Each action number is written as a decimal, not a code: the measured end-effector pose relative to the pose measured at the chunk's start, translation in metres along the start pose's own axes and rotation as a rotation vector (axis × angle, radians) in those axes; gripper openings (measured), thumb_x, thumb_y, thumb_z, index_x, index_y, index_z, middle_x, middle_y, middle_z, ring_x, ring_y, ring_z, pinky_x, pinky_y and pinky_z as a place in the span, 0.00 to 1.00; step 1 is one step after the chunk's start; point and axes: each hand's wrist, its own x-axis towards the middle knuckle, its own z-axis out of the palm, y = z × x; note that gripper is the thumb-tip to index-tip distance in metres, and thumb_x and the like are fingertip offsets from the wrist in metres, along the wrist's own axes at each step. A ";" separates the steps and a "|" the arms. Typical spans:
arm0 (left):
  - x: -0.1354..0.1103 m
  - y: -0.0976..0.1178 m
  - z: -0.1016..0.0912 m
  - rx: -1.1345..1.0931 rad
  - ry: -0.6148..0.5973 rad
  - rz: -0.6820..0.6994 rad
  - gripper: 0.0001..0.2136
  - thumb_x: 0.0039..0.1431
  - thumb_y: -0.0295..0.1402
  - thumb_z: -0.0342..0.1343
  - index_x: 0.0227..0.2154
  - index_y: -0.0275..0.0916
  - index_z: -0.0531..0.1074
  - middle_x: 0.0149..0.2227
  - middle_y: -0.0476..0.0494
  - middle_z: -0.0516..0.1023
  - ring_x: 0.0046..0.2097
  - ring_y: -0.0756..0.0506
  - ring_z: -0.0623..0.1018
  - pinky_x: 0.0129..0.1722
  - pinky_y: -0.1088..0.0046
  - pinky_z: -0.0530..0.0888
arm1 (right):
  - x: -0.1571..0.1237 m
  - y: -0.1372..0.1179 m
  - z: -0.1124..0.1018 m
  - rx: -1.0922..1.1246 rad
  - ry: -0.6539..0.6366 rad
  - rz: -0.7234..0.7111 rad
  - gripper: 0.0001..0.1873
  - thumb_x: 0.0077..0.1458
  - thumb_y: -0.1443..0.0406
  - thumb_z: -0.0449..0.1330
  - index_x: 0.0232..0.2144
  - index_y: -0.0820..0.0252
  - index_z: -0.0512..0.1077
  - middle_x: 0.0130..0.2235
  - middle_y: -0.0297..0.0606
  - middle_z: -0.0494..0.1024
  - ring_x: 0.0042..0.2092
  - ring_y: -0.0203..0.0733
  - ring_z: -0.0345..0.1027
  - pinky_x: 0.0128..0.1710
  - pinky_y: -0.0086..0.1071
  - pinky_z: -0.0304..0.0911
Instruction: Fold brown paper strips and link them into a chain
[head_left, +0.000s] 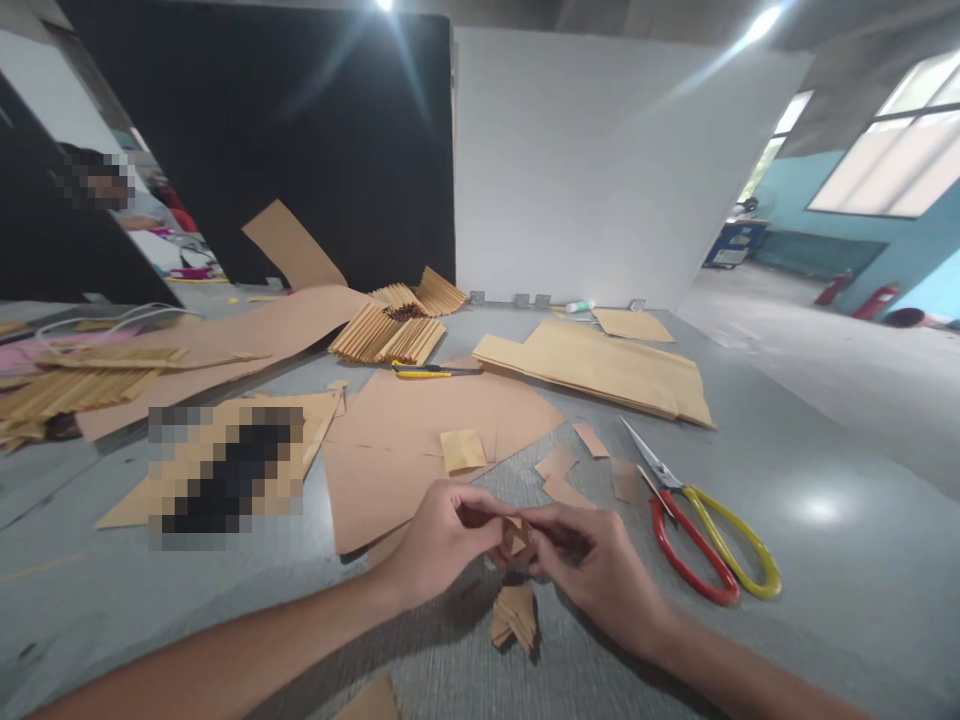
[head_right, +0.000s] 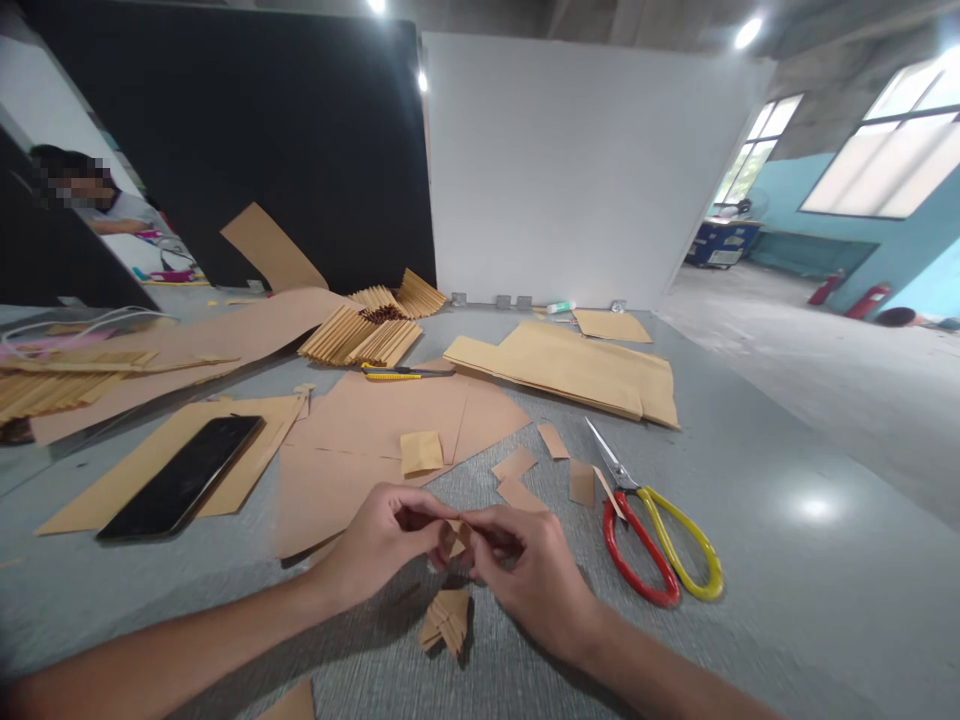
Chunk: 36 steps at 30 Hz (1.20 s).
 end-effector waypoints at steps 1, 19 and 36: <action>0.001 -0.001 -0.001 -0.022 -0.008 -0.008 0.07 0.57 0.31 0.64 0.34 0.31 0.82 0.27 0.41 0.82 0.27 0.46 0.80 0.31 0.71 0.79 | 0.000 0.000 0.000 -0.021 0.002 -0.012 0.13 0.62 0.67 0.58 0.46 0.58 0.79 0.34 0.36 0.83 0.33 0.39 0.78 0.36 0.31 0.74; 0.002 -0.010 0.006 -0.046 -0.011 -0.016 0.05 0.55 0.29 0.64 0.32 0.31 0.76 0.26 0.40 0.81 0.27 0.45 0.81 0.30 0.68 0.79 | 0.005 -0.003 0.003 -0.161 0.085 -0.065 0.10 0.55 0.74 0.57 0.34 0.59 0.76 0.29 0.32 0.78 0.29 0.35 0.70 0.28 0.26 0.63; -0.005 -0.008 0.012 0.271 0.046 0.140 0.07 0.58 0.23 0.53 0.35 0.36 0.75 0.30 0.45 0.80 0.32 0.46 0.79 0.34 0.72 0.73 | 0.007 0.011 0.008 0.126 0.086 0.072 0.05 0.59 0.67 0.58 0.36 0.60 0.75 0.29 0.33 0.77 0.23 0.34 0.69 0.20 0.24 0.66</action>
